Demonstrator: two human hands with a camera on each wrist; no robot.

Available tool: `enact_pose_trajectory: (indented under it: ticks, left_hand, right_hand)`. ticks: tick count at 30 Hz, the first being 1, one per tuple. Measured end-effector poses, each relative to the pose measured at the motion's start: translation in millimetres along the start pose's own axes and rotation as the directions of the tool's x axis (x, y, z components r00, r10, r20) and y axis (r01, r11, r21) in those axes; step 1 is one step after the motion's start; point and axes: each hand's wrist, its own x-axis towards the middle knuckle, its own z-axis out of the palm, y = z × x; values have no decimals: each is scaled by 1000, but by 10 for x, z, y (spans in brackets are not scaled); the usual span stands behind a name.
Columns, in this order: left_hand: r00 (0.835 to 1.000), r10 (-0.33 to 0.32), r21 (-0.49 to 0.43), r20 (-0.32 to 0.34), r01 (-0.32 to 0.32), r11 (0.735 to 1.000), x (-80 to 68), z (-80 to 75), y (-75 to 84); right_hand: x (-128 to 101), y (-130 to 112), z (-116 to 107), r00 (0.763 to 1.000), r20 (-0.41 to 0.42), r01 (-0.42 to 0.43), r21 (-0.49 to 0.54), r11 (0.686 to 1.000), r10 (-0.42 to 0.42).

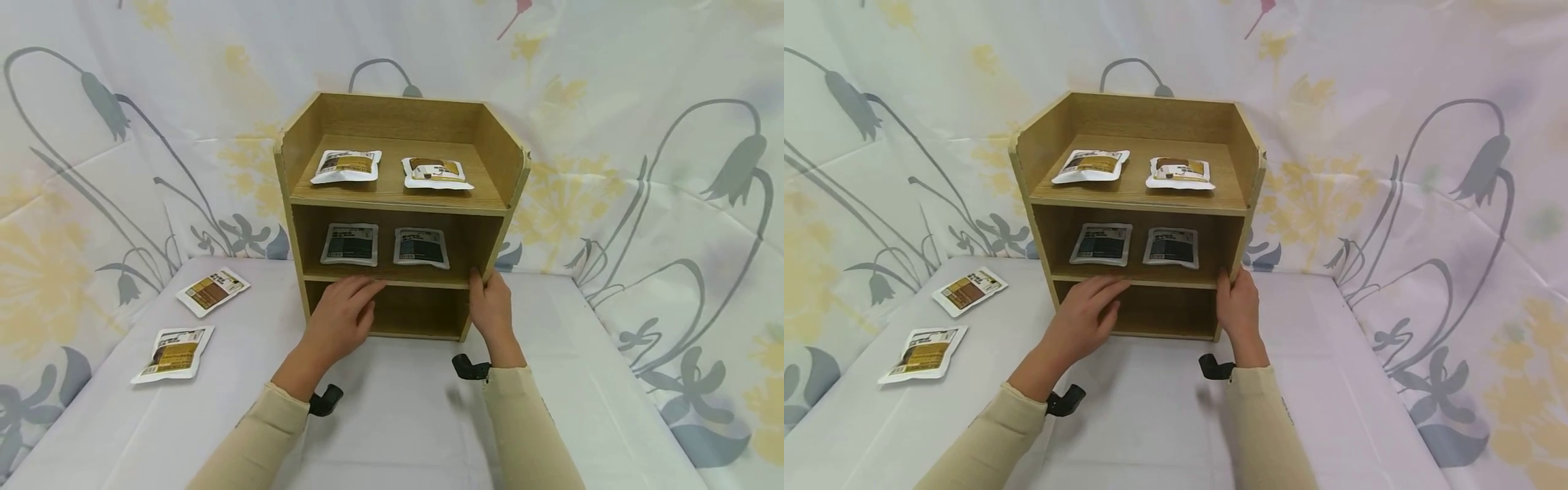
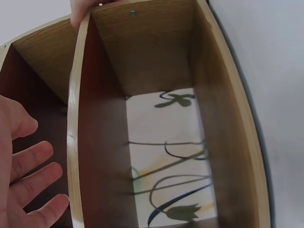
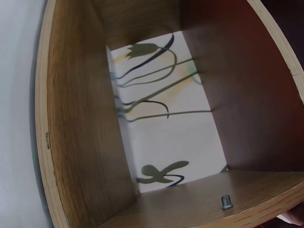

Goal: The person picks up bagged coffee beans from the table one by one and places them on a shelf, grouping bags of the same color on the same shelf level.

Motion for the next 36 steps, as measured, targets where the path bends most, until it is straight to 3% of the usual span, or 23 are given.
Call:
enact_pose_trajectory:
  ticks: [6, 24, 36]
  left_hand:
    - [1000, 2, 6, -11, -2, 1000, -104, -28, -33]
    - [988, -80, 33, 132, 77, 997, -524, -131, -283]
    - [981, -122, 54, 153, 115, 992, -762, -221, -469]
  right_hand:
    - [4, 12, 11, 1000, -3, 6, -4, 1000, -6]
    - [25, 48, 21, 1000, -20, 14, -3, 1000, -14]
    - [8, 24, 19, 1000, -15, 14, -4, 1000, -14]
